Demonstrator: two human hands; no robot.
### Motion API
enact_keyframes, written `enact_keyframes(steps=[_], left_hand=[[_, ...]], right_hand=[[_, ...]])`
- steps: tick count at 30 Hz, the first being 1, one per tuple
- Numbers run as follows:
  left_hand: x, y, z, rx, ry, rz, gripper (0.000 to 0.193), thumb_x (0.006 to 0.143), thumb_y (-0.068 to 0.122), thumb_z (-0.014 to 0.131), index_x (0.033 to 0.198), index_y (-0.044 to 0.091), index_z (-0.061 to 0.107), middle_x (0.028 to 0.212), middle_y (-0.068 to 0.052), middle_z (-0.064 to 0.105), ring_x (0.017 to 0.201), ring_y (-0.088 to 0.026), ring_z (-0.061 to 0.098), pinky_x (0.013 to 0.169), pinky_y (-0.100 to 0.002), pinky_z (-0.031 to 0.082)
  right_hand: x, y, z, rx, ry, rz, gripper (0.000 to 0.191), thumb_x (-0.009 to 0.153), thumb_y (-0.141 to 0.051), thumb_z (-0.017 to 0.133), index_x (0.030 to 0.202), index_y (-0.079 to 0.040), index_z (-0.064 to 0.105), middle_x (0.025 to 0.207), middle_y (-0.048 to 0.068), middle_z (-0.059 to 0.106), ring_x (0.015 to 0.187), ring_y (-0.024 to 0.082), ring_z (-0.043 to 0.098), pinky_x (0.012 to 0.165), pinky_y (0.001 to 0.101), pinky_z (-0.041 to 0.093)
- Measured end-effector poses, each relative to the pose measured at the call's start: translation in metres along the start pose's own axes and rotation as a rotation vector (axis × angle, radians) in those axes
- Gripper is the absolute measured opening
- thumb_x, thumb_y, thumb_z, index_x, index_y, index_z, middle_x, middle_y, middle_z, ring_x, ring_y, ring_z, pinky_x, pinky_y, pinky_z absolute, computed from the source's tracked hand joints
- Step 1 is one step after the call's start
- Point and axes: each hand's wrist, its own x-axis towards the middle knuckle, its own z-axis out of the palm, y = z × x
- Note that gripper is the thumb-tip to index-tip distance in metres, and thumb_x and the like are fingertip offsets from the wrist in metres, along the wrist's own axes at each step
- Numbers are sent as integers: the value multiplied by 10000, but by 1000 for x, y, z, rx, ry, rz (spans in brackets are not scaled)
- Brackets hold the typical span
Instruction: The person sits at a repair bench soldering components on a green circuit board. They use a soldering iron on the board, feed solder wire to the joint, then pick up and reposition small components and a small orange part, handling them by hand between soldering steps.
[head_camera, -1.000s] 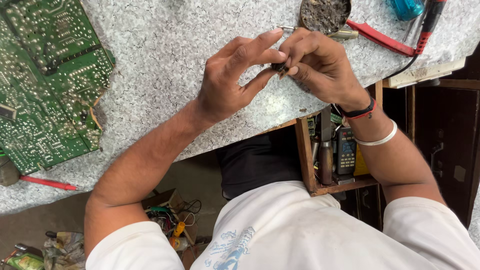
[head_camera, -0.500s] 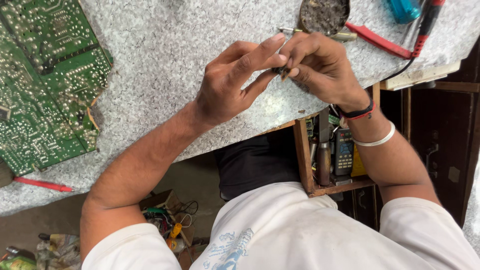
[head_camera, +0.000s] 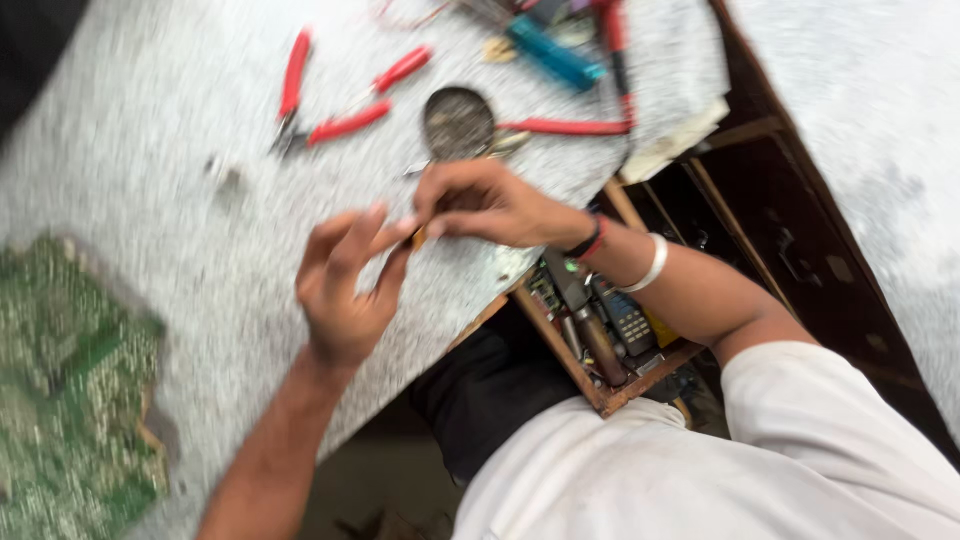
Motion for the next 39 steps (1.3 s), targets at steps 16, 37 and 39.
enact_keyframes(steps=[16, 37, 39], left_hand=[[-1, 20, 30, -222, 13, -233, 645, 875, -120, 777, 1445, 34, 516, 1186, -158, 725, 1074, -228, 751, 964, -360, 651], [4, 19, 21, -237, -31, -257, 282, 867, -1, 833, 1120, 53, 721, 1138, -109, 742, 1022, -186, 762, 885, -296, 662], [3, 18, 20, -250, -22, -262, 292, 862, -4, 833, 1124, 46, 716, 1148, -110, 739, 1025, -188, 761, 897, -299, 660]], right_hand=[[-13, -18, 0, -6, 92, 37, 220, 994, -205, 741, 1081, -26, 648, 1000, 17, 710, 866, 62, 681, 691, 233, 573], [-3, -14, 7, -79, 85, 100, 147, 972, -105, 720, 1035, -34, 608, 937, -11, 650, 816, 46, 649, 678, 222, 558], [-3, -13, 6, -67, 78, 85, 147, 981, -114, 719, 1039, -39, 606, 966, -12, 654, 852, 49, 662, 706, 224, 561]])
